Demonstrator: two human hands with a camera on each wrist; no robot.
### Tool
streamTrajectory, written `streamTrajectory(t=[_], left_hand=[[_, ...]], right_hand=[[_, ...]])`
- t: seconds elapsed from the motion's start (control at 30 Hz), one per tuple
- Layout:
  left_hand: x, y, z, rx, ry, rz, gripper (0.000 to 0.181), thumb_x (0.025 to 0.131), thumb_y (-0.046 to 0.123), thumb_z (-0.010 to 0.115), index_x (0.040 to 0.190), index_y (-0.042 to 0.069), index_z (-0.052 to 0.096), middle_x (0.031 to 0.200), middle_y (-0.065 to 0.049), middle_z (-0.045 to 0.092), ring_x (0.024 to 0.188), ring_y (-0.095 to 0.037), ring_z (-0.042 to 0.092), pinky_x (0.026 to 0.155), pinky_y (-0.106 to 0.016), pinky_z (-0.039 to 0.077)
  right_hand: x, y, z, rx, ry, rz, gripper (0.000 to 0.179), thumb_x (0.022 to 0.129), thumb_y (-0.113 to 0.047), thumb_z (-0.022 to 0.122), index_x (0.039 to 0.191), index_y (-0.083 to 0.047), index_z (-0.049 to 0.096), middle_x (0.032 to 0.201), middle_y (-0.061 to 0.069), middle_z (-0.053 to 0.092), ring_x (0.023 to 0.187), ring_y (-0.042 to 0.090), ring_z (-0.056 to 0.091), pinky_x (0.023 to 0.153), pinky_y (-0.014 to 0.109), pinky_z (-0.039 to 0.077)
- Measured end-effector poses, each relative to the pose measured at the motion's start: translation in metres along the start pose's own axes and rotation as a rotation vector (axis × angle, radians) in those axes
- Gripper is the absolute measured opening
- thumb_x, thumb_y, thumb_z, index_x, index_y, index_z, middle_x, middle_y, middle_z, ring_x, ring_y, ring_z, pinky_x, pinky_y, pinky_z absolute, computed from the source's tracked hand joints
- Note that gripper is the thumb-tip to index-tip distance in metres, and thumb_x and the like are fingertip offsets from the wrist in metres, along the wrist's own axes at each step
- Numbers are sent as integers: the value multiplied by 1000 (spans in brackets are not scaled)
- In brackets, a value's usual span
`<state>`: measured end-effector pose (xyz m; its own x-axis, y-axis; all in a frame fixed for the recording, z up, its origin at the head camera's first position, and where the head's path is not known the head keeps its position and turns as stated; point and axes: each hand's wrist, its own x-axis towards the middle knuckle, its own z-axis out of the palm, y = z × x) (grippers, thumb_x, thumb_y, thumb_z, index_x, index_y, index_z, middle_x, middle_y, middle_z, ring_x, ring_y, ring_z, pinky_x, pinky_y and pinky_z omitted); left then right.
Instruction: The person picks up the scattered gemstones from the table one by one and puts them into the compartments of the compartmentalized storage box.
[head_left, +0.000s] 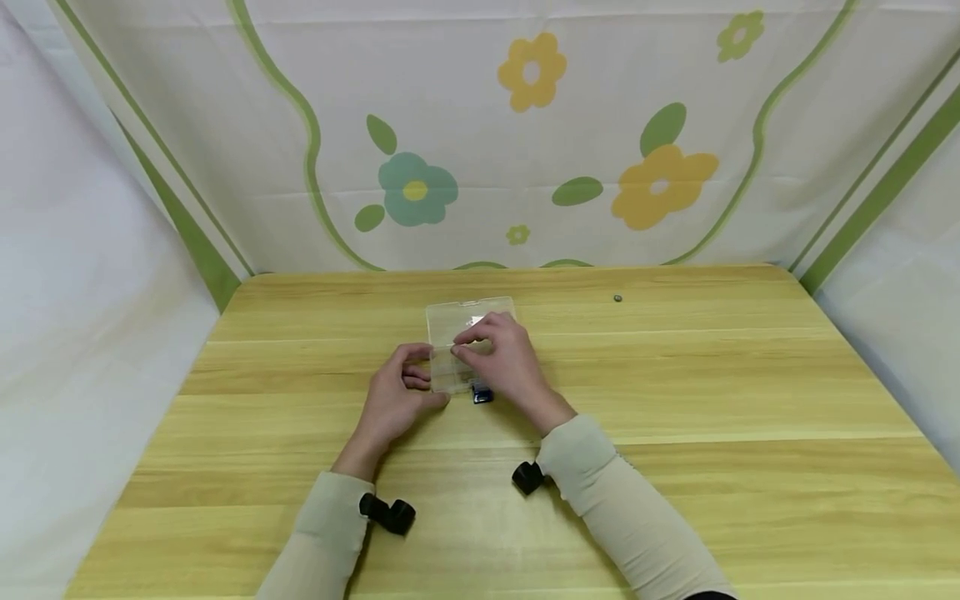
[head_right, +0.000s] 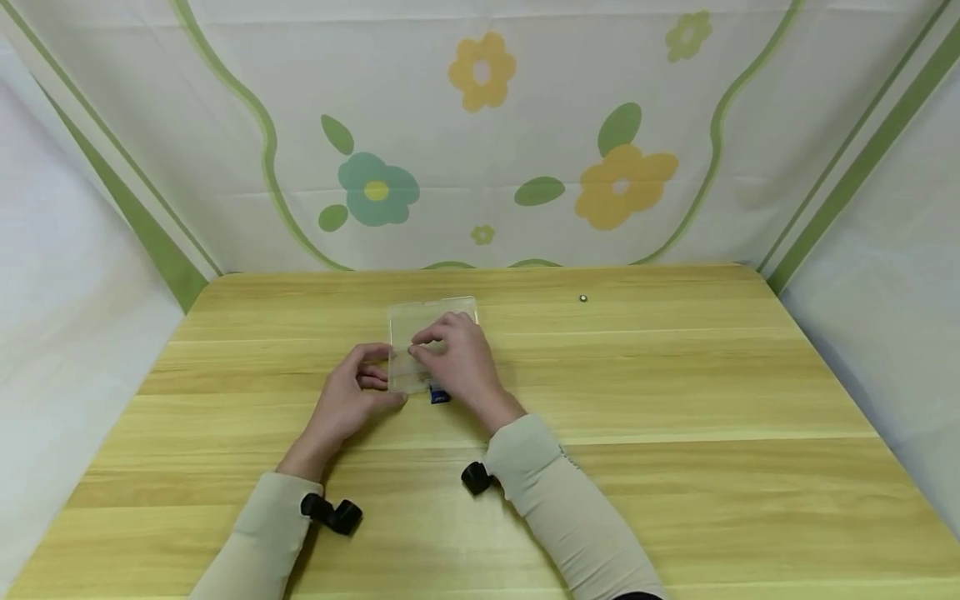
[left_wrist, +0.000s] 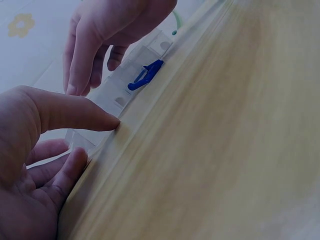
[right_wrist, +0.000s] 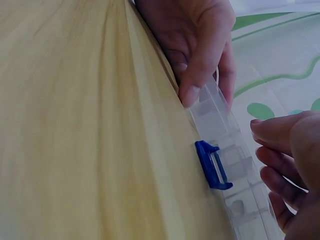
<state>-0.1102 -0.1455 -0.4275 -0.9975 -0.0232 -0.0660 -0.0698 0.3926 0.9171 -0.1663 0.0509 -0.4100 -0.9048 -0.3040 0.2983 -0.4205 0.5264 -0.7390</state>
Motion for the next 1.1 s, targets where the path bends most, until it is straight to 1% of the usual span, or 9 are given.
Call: streamTrajectory(t=[0.17,0.3,0.53,0.73,0.83,1.1], left_hand=[[1,1,0,-8,-9,-7,71,80,6,90,144,16,61,118,-14,69,102,-24,66,91,-34,54],[2,2,0,-12,-14,0,71,80,6,90,144,16,61,119,-15,69,104,-26,66,92,-34,54],[1,1,-1,-16,-11,3,70,80,8,91,144,15,62,117,-17,68,103,-27,66,91,-33,54],[2,0,0,-13,-7,-3,70,81,7,91,144,16,62,116,-16,69,103,-27,67,91,-33,54],[2,-1,0,-13,-5,-7,70,81,7,91,144,16,62,117,-16,69,103,-27,67,91,-33,54],[1,-1,-1,-4,-4,-7,71,80,5,91,144,17,62,115,-14,69,101,-24,66,89,-30,54]], right_hand=[[0,-2,1,-36,-12,-11,12,94,-22,85,103,-14,85,102,1,74,106,23,62,93,42,52],[0,-4,2,-58,-21,-14,11,94,-23,84,102,-15,85,102,1,73,105,23,62,93,42,53],[0,-5,4,-80,-50,-30,10,95,-23,84,101,-15,85,103,2,75,103,24,62,90,42,54],[0,-4,7,-100,-51,-46,10,94,-23,85,101,-17,85,102,1,74,101,23,62,87,40,54],[-1,-3,8,-111,-49,-56,9,94,-24,85,101,-17,85,102,1,74,101,23,62,88,40,53],[-2,-3,9,-131,-42,-76,8,92,-23,86,99,-19,86,100,1,74,100,24,62,87,40,53]])
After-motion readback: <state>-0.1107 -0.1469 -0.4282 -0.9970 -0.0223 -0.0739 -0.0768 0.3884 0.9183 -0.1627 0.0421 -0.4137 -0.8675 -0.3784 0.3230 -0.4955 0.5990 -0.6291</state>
